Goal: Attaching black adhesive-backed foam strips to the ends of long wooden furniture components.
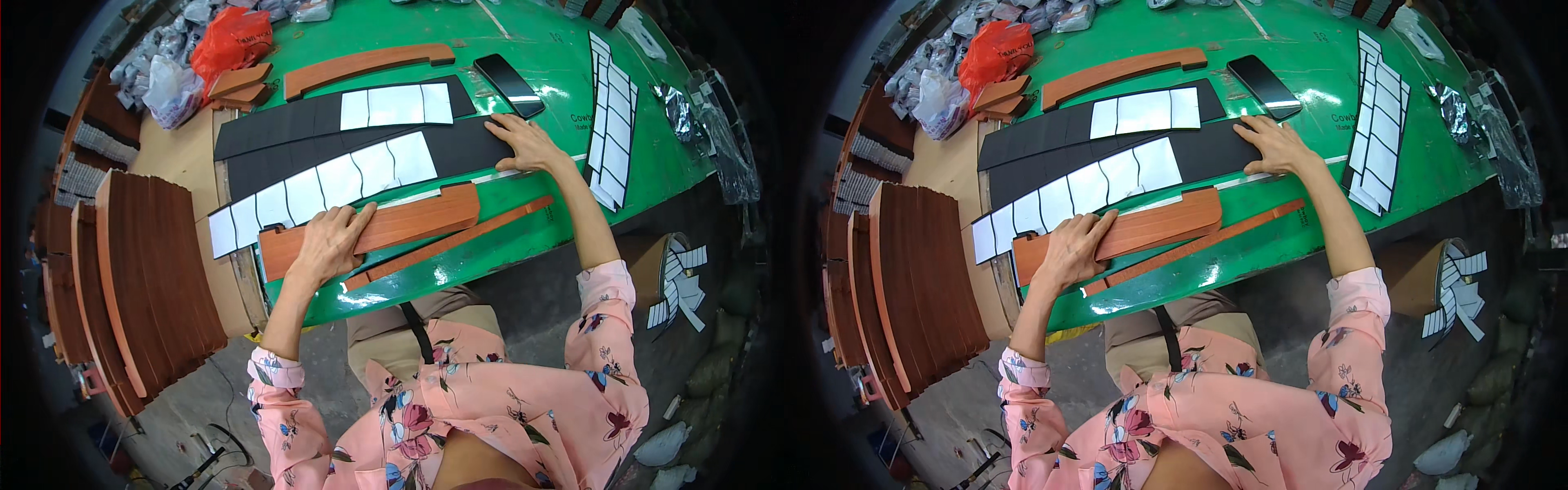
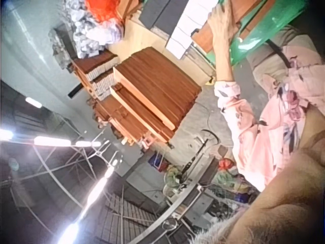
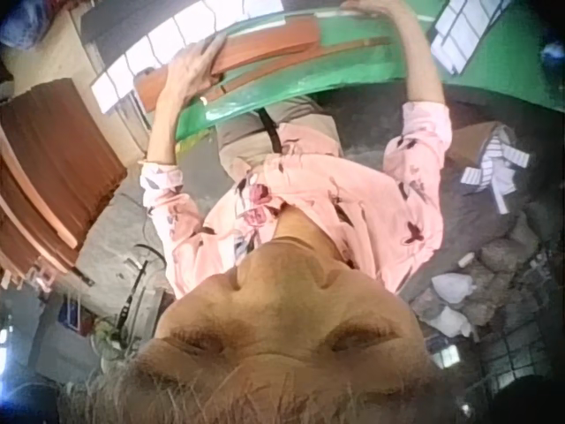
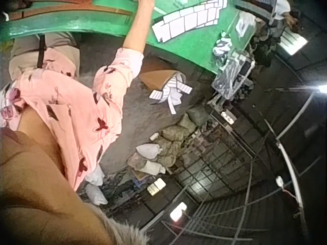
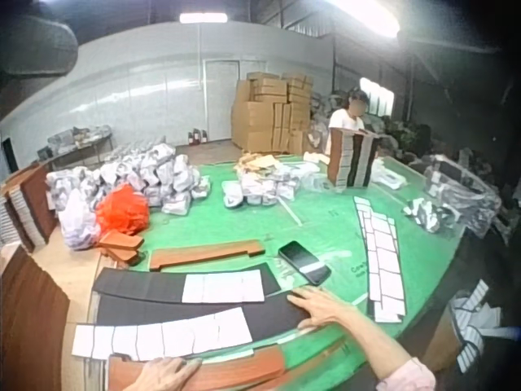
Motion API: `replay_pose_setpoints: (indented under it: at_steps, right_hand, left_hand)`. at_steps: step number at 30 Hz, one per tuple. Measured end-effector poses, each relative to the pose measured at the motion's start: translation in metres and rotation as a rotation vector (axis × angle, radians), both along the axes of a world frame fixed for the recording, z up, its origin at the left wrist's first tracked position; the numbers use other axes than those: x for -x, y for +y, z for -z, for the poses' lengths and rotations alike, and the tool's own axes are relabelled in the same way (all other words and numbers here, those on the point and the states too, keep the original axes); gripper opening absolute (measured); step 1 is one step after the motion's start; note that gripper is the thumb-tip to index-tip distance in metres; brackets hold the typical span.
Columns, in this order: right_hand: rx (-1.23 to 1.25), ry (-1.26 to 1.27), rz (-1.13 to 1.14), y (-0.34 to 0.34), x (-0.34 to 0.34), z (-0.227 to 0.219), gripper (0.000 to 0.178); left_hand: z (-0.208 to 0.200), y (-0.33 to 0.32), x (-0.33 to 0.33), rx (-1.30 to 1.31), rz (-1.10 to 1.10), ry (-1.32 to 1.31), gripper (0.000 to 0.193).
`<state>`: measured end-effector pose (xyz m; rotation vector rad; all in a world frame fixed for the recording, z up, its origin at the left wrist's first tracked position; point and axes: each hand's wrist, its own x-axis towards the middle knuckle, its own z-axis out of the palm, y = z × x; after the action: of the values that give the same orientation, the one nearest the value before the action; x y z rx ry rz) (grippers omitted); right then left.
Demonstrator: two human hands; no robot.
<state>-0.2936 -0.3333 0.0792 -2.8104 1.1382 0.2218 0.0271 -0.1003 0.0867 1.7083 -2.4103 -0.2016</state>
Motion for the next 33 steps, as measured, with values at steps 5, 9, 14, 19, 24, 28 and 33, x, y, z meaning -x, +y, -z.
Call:
replay_pose_setpoints:
  at_steps: [5, 9, 14, 19, 24, 28, 33]
  right_hand:
    - [-0.047, -0.323, -0.118, 0.011, -0.033, -0.015, 0.048]
    - [-0.186, -0.348, -0.118, 0.025, -0.061, -0.002, 0.02]
    - [-0.241, -0.232, 0.02, 0.04, -0.082, 0.0, 0.035]
    - [-0.126, -0.114, 0.001, 0.046, -0.095, 0.007, 0.049]
    - [-0.176, -0.092, 0.073, 0.043, -0.098, 0.011, 0.044]
    - [-0.178, -0.048, 0.088, 0.048, -0.107, 0.006, 0.039]
    - [-0.148, -0.038, 0.097, 0.05, -0.11, 0.008, 0.033]
  left_hand:
    - [-0.005, 0.0, -0.002, -0.04, -0.003, -0.005, 0.091]
    - [-0.002, 0.003, -0.018, -0.014, -0.033, -0.056, 0.087]
    - [-0.003, 0.012, -0.024, -0.074, -0.065, -0.038, 0.086]
    - [-0.031, 0.018, -0.021, -0.029, -0.122, 0.021, 0.08]
    - [-0.037, 0.045, -0.007, 0.15, -0.203, 0.399, 0.06]
    - [-0.032, 0.081, 0.009, 0.243, -0.305, 0.591, 0.042]
    - [-0.025, 0.103, 0.024, 0.31, -0.393, 0.68, 0.03]
